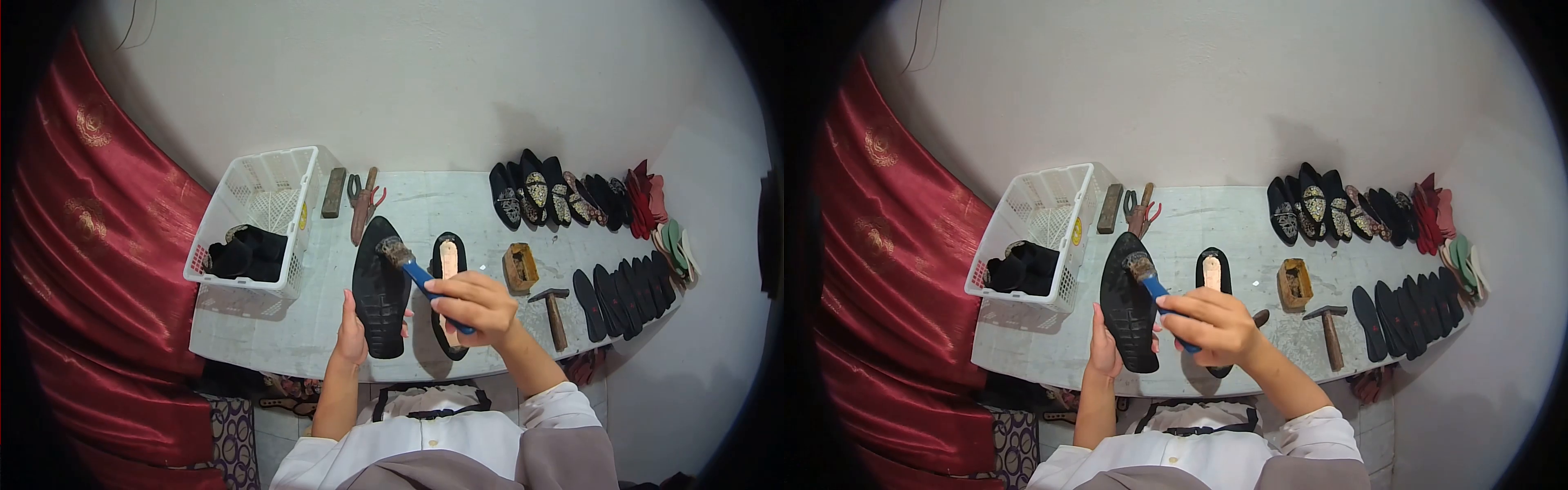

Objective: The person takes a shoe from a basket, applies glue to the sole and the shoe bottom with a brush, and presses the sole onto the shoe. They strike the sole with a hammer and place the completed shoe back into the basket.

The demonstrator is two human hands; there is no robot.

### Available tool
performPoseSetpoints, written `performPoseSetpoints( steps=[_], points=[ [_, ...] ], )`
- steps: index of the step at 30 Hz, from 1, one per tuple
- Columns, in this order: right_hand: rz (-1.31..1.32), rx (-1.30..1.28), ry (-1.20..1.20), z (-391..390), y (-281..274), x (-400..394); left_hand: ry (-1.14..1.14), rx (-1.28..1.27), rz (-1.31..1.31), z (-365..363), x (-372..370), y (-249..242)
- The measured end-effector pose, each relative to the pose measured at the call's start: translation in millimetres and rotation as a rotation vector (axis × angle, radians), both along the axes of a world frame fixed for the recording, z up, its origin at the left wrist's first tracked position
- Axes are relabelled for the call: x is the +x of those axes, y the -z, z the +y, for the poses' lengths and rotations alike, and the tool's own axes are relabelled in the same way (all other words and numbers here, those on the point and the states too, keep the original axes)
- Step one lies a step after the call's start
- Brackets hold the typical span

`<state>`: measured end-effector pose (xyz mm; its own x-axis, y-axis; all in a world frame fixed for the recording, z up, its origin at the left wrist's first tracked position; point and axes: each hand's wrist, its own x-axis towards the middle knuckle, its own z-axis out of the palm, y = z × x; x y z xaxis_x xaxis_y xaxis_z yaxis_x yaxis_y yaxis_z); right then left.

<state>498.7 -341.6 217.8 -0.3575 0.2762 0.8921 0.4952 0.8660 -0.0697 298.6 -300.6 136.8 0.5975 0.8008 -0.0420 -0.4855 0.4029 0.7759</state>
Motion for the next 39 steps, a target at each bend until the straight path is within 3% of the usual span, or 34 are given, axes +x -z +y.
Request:
performPoseSetpoints(
  steps=[4,6,8,10,14,15,16,18,20,24,29,32,33,36,37,39],
  points=[
    [-0.080,-0.071,-0.148,-17,4,-9,-0.149,-0.098,0.089,-1,2,2],
    [-0.043,-0.104,-0.202,-14,3,-6,-0.068,-0.058,0.058,0,-2,4],
    [0.021,-0.016,-0.022,-3,-2,3,0.062,0.024,-0.044,2,-6,9],
    [0.022,-0.010,0.012,-4,-1,1,-0.029,0.005,0.018,-3,2,-3],
    [-0.077,-0.017,-0.172,-16,3,-15,-0.030,-0.021,0.058,2,-2,9],
    [-0.091,-0.026,-0.184,-16,3,-15,0.057,0.048,-0.002,5,-4,6],
    [-0.106,-0.034,-0.197,-16,2,-16,-0.015,-0.003,-0.030,3,0,2],
    [-0.040,-0.040,-0.109,-10,3,-9,-0.158,-0.104,-0.088,-3,11,-10],
    [0.000,-0.010,0.030,-7,1,-5,-0.125,-0.066,-0.064,-4,11,-10],
    [-0.100,-0.056,-0.181,-22,7,-23,-0.070,-0.003,-0.026,0,7,-3],
    [-0.033,0.031,0.048,-4,4,-12,-0.143,0.093,0.075,-2,11,-5],
    [-0.041,-0.053,-0.143,-13,4,-18,-0.220,-0.073,0.019,-2,16,8],
    [-0.137,-0.057,-0.151,-21,7,-24,-0.122,0.035,0.069,-1,9,6],
    [-0.101,-0.066,-0.138,-17,2,-19,-0.163,-0.046,0.039,-6,12,-1],
    [-0.079,-0.016,-0.053,-14,-1,-16,-0.152,0.090,0.054,-4,11,2],
    [-0.106,-0.017,-0.035,-17,-1,-17,-0.205,-0.026,0.033,-5,16,2]
  ],
)
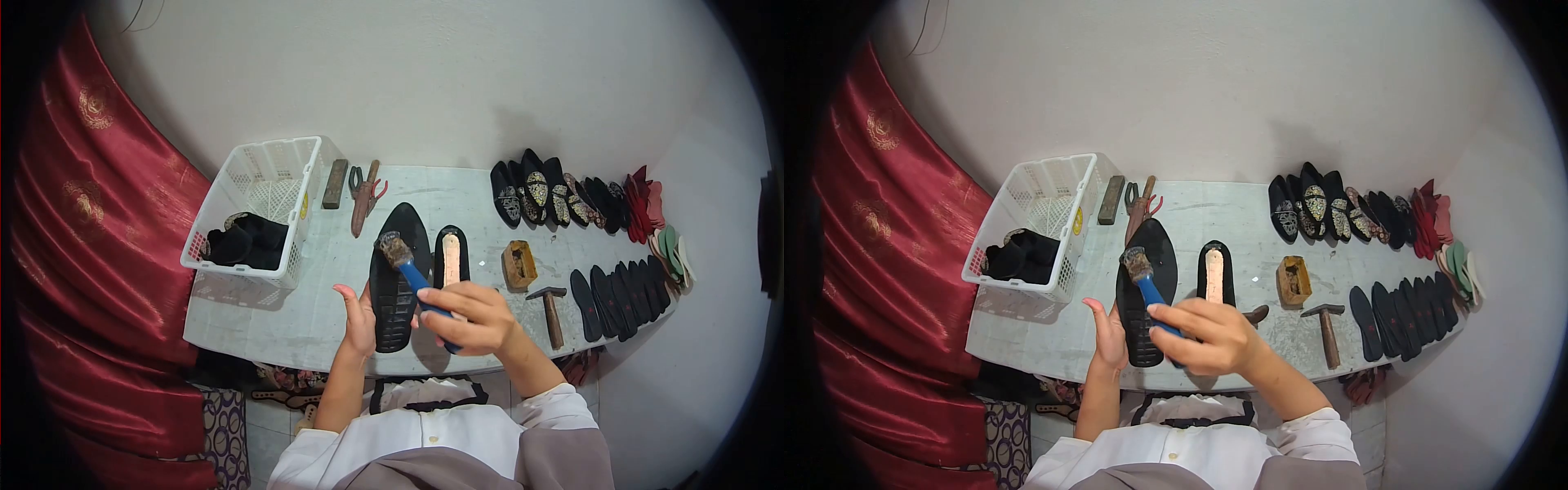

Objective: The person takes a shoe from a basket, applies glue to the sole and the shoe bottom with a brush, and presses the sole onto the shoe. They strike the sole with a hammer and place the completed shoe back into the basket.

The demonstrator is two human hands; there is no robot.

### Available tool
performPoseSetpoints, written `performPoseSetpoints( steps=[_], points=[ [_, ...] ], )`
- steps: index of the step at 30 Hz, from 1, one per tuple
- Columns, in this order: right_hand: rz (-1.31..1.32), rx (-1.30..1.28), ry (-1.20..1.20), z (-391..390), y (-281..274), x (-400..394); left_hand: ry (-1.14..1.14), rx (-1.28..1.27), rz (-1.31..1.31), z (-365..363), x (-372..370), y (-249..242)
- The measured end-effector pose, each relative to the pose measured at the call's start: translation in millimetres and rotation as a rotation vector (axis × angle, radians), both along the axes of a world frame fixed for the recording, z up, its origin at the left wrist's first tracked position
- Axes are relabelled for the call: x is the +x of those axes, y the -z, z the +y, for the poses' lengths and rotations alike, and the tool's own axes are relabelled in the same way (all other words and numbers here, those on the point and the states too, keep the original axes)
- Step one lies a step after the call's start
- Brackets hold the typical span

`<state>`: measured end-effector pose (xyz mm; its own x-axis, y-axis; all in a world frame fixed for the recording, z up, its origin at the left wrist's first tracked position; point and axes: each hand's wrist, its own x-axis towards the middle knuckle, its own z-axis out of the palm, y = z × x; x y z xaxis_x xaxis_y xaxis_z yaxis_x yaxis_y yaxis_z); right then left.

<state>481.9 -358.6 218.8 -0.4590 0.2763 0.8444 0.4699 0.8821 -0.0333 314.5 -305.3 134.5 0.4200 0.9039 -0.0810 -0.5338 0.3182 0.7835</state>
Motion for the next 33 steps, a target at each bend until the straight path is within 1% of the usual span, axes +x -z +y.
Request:
performPoseSetpoints(
  steps=[1,2,5,6,7,9,10,12,14,15,16,17,19,20,21,23,25,26,29,30,32,33],
  points=[
    [-0.013,0.003,0.008,-2,1,-1,-0.028,-0.054,-0.016,-1,3,-5],
    [-0.014,-0.007,-0.008,-7,10,-6,-0.013,0.014,0.096,-5,1,-13],
    [0.008,-0.081,-0.071,-8,7,-4,-0.034,-0.089,0.089,-7,2,-14],
    [0.051,-0.133,-0.092,-3,1,4,-0.003,-0.032,0.028,-3,2,-8],
    [0.075,-0.067,-0.005,1,-3,9,0.033,-0.027,-0.003,-4,1,-4],
    [0.071,-0.030,0.051,-2,0,7,0.103,-0.009,-0.066,-5,3,-5],
    [0.051,-0.070,-0.013,-6,3,5,0.032,-0.033,-0.048,-5,6,-4],
    [0.022,-0.139,-0.157,-12,8,5,0.076,-0.030,0.022,-4,3,-6],
    [0.133,-0.166,-0.145,-4,11,15,0.078,-0.032,0.075,-4,2,-1],
    [0.189,-0.182,-0.140,-1,10,20,0.119,0.006,0.013,-4,2,3],
    [0.191,-0.087,0.028,1,8,24,0.159,0.046,-0.050,-4,1,6],
    [0.175,-0.084,0.020,0,8,23,0.197,0.089,-0.116,-3,1,7],
    [0.141,-0.074,0.003,-6,11,17,0.093,0.006,-0.060,-6,7,7],
    [0.101,-0.104,-0.093,-9,14,13,0.041,-0.036,-0.031,-7,8,7],
    [0.045,-0.116,-0.131,-15,12,7,0.035,-0.043,-0.002,-6,8,7],
    [0.023,-0.107,-0.119,-13,9,9,0.028,-0.062,0.061,-6,6,7],
    [0.254,-0.159,-0.049,-2,12,22,0.106,0.005,-0.044,-7,4,9],
    [0.222,-0.112,0.092,0,8,28,0.118,0.015,-0.066,-7,4,9],
    [0.190,-0.133,-0.034,-8,17,24,0.106,-0.004,-0.057,-8,6,8],
    [0.133,-0.181,-0.102,-14,16,21,0.096,-0.019,-0.039,-7,6,8],
    [0.228,-0.232,-0.113,-12,17,29,0.085,-0.060,0.013,-6,5,15],
    [0.276,-0.258,-0.116,-10,18,34,0.140,-0.012,-0.024,-6,4,16]
  ],
)
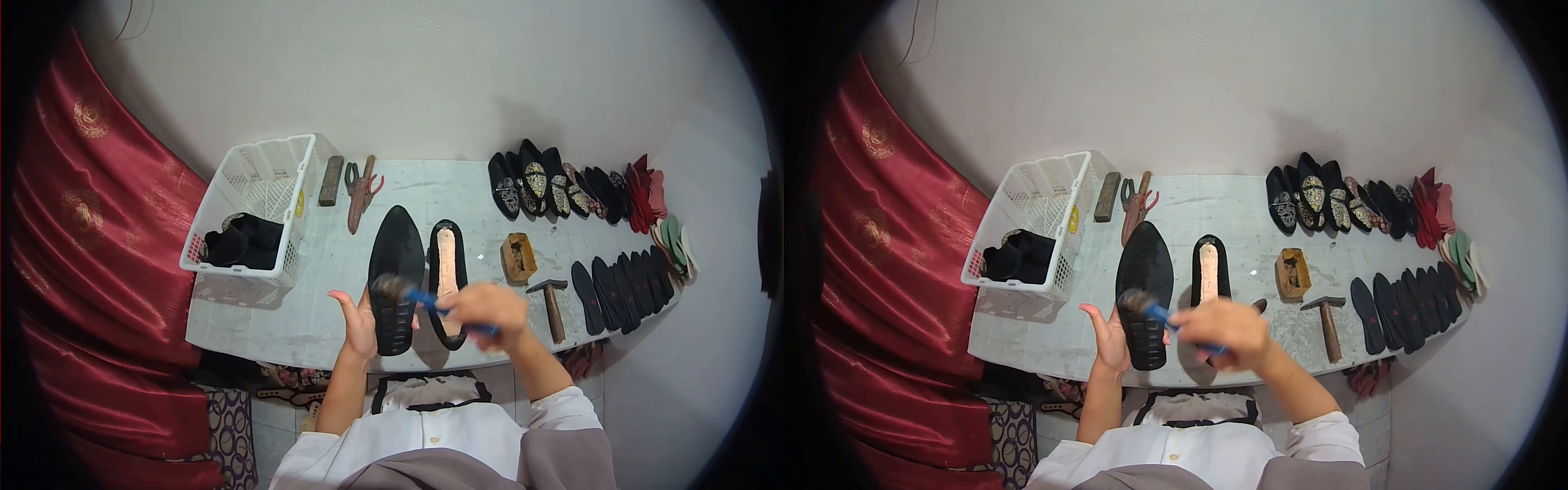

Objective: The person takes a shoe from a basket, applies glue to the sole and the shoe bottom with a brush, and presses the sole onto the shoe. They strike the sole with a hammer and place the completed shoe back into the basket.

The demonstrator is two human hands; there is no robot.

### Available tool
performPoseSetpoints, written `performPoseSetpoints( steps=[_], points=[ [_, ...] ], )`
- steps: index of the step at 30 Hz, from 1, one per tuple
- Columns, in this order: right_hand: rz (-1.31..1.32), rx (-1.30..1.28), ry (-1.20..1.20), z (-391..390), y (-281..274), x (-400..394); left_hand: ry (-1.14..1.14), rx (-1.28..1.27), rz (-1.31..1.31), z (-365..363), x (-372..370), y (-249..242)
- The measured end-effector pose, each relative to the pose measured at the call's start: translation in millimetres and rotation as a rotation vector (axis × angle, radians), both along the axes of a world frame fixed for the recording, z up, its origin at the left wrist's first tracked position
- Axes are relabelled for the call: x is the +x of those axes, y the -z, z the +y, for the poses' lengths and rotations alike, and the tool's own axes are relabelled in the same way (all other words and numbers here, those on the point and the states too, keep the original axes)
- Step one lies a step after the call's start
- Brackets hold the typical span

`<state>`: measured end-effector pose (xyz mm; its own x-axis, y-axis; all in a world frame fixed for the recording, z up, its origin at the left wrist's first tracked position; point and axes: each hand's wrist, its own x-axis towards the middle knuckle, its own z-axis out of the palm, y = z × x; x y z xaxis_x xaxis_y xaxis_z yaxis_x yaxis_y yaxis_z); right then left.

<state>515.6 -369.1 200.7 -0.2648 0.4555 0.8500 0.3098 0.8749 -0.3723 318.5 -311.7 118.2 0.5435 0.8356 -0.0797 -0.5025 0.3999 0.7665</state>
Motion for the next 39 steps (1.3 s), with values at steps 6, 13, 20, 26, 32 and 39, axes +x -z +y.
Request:
performPoseSetpoints(
  steps=[6,13,20,26,32,39],
  points=[
    [-0.097,0.080,0.117,-11,-5,-2,0.020,-0.003,-0.076,-3,7,-5],
    [0.003,0.109,0.364,-3,-5,17,0.110,0.052,-0.137,-3,9,-4],
    [0.041,0.029,0.154,-12,-6,15,0.160,0.045,-0.152,0,4,2],
    [0.012,0.059,0.162,-18,-16,17,0.173,0.102,-0.168,-3,3,-1],
    [0.132,0.063,0.258,1,-13,20,0.157,0.138,-0.123,-2,2,3],
    [0.247,0.064,0.185,-7,-16,22,0.221,0.202,-0.148,-5,-7,2]
  ],
)
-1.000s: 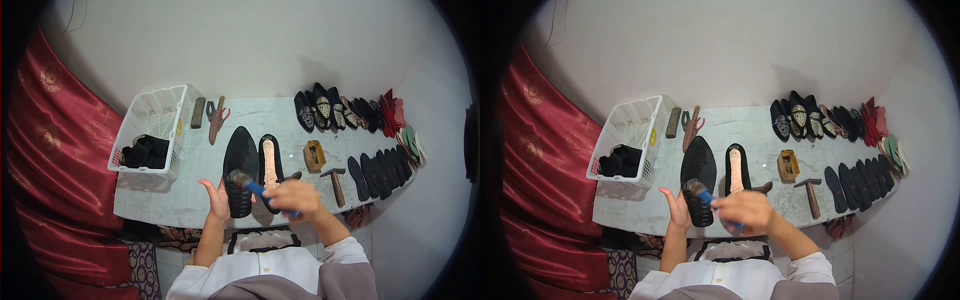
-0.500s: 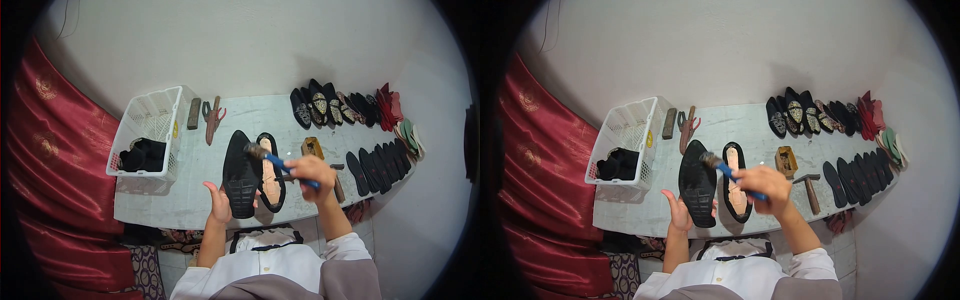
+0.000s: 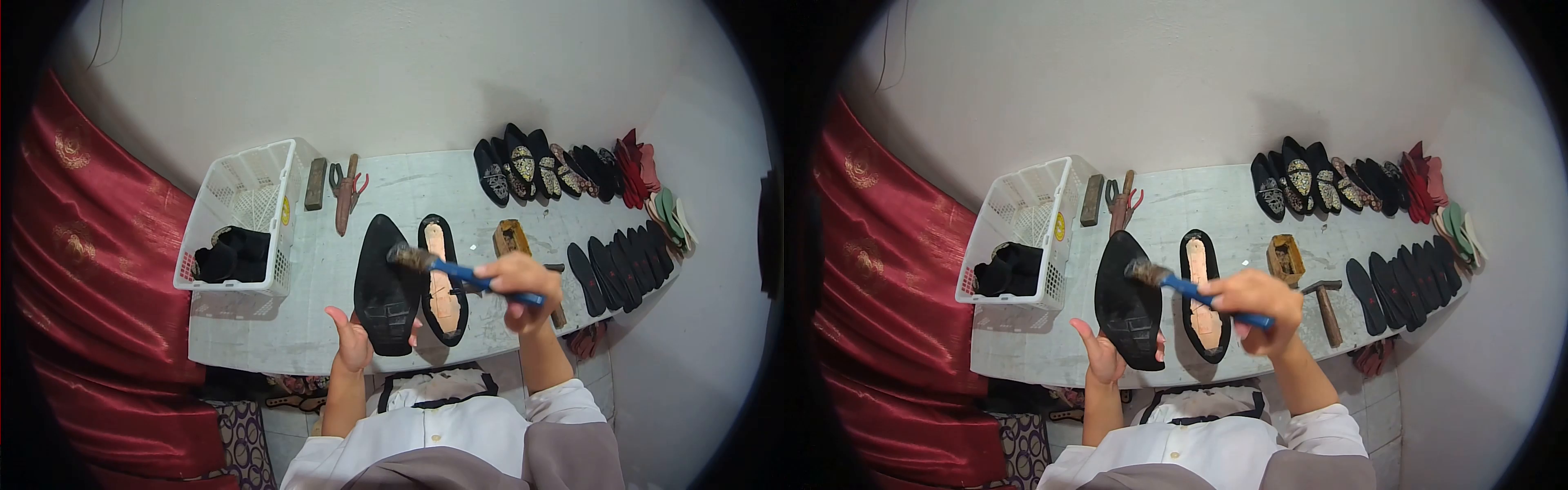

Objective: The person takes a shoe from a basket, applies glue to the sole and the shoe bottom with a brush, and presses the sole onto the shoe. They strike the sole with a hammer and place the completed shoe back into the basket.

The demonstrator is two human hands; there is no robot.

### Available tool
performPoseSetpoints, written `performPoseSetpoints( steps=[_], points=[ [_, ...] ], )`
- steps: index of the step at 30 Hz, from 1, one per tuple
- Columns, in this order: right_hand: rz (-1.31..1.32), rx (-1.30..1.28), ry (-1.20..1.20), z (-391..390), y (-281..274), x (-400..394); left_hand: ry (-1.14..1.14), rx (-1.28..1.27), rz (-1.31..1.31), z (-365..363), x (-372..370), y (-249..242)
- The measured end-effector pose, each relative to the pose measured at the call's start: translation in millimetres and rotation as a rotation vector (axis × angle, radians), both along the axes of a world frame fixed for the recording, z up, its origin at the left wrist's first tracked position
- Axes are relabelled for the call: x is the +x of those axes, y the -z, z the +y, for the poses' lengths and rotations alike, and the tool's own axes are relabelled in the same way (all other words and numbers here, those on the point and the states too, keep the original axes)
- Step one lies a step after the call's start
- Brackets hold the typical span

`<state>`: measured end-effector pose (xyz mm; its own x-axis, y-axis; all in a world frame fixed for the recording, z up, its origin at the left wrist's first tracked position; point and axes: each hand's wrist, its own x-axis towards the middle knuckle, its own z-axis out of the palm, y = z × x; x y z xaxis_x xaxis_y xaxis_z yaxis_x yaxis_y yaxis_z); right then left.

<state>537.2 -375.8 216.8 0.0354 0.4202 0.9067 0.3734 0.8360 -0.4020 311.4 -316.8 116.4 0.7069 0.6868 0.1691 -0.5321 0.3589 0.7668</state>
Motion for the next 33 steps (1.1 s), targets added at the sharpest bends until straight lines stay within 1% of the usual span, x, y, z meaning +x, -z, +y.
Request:
performPoseSetpoints(
  steps=[1,3,6,9,10,14,17,19,21,24,26,27,28,30,32,33],
  points=[
    [0.064,-0.017,0.043,3,5,3,-0.006,0.010,0.014,-1,0,-1],
    [0.046,0.028,0.082,6,6,3,-0.027,0.017,0.051,-2,2,-5],
    [-0.016,0.004,0.059,0,5,2,-0.054,0.006,0.084,-5,2,-8],
    [0.170,-0.101,-0.053,3,13,12,-0.024,0.024,0.047,-1,4,-2],
    [0.214,-0.102,-0.066,5,13,9,-0.019,0.032,0.045,0,5,-2],
    [0.147,-0.089,0.050,11,13,0,-0.018,0.016,-0.005,2,9,-8],
    [0.156,-0.108,-0.037,10,15,-3,-0.183,0.026,0.053,8,7,-10],
    [-0.043,-0.156,-0.129,9,13,-5,-0.243,-0.016,0.077,15,3,-12],
    [-0.166,-0.165,-0.084,10,12,-13,-0.268,-0.052,0.086,17,1,-10],
    [-0.052,-0.146,-0.050,19,14,-13,-0.234,-0.092,0.040,18,1,-4],
    [-0.127,-0.083,0.008,24,14,-20,-0.184,-0.121,-0.033,12,5,-7],
    [-0.165,-0.051,0.036,26,14,-25,-0.247,-0.261,-0.097,10,8,-15],
    [-0.248,-0.075,0.029,23,17,-32,-0.310,-0.399,-0.160,8,13,-26],
    [-0.310,-0.033,-0.116,17,18,-41,-0.409,-0.479,-0.131,13,12,-26],
    [-0.322,-0.001,-0.201,14,16,-44,-0.482,-0.370,0.061,21,3,-6],
    [-0.291,0.006,-0.162,17,16,-42,-0.392,-0.294,0.010,22,-1,-6]
  ],
)
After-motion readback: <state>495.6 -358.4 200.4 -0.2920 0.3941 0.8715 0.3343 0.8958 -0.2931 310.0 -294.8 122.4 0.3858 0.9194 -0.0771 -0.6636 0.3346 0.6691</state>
